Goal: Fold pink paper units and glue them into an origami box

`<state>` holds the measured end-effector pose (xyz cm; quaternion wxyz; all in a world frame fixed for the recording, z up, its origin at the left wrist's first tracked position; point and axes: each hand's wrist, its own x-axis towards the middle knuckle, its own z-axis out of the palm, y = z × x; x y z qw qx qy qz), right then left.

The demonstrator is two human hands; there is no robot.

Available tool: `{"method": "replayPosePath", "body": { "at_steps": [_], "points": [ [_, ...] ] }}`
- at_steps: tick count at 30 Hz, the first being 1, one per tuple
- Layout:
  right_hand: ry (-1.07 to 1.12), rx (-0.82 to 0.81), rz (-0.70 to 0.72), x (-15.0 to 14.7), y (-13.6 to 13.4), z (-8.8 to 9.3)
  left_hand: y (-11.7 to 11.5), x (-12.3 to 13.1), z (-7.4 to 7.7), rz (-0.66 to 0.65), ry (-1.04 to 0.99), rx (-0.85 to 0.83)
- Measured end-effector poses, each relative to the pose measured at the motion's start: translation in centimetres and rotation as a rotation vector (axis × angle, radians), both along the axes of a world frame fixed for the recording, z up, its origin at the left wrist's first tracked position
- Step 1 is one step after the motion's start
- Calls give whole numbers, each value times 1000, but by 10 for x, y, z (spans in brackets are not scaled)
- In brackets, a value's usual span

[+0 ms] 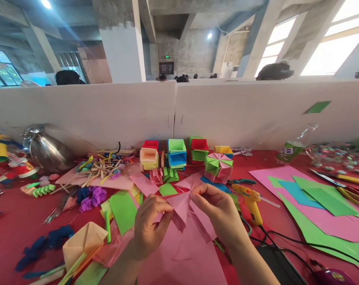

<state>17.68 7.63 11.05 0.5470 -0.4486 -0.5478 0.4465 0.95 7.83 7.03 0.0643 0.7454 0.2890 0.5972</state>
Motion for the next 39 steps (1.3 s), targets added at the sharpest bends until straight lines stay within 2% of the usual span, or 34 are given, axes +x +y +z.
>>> {"method": "replayPosePath", "body": {
  "at_steps": [4, 9, 15, 19, 25, 27, 30, 34, 36, 39],
  "points": [
    [-248, 172, -21, 8, -1, 5, 2, -4, 1, -26, 2, 14],
    [-471, 306, 50, 17, -4, 14, 4, -9, 4, -62, 52, 22],
    [-494, 246, 51, 16, -7, 16, 4, -12, 6, -64, 12, -52],
    [-451, 166, 68, 18, -6, 14, 4, -13, 10, -48, 70, -7],
    [-477, 142, 156, 23, -6, 14, 4, -14, 12, -41, 128, 28],
    [-487, 163, 140, 21, -7, 15, 3, -13, 10, -37, 98, -39],
    [-505, 209, 106, 18, -7, 15, 2, -11, 8, -31, 38, -269],
    [-540, 238, 47, 14, -2, 11, 3, -9, 9, -141, 29, -599],
    [-537, 276, -38, 11, -2, 9, 6, -8, 7, -101, -78, -669],
    [-533, 384, -123, 2, -5, 4, 11, -3, 1, -8, -352, -730]
  ]
}}
